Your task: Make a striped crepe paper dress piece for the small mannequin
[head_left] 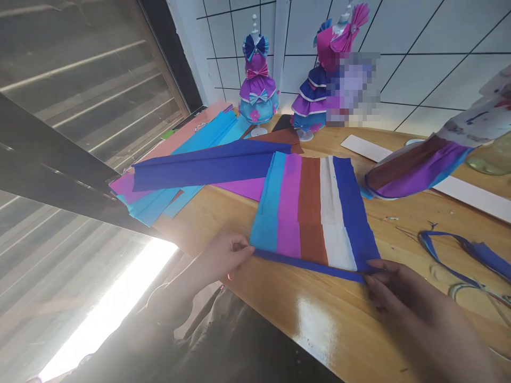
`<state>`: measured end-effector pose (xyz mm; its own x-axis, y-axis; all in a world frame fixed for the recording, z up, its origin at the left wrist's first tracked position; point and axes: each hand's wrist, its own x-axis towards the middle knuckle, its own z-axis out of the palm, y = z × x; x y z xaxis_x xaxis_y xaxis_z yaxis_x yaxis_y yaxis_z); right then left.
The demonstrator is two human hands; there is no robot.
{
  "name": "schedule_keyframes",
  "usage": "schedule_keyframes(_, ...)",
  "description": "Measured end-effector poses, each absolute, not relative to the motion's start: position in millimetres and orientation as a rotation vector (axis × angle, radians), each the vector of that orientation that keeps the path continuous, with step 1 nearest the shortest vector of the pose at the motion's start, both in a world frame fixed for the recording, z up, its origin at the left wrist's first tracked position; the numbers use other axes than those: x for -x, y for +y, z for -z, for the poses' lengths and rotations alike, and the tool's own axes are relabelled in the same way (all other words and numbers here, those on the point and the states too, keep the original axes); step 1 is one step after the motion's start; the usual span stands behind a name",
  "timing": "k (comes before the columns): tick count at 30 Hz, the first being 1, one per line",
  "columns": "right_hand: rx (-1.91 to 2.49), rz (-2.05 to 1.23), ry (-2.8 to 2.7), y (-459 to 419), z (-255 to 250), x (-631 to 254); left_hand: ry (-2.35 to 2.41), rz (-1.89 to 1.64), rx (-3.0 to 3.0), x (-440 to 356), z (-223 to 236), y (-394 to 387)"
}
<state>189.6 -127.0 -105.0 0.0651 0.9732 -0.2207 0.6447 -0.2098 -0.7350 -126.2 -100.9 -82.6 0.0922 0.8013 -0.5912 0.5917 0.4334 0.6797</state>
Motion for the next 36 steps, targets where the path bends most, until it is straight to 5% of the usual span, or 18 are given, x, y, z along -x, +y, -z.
schedule_keyframes(36, 1.822, -0.825, -1.754, -116, 110, -187, 1.652, -0.254, -1.368, 124, 95, -97)
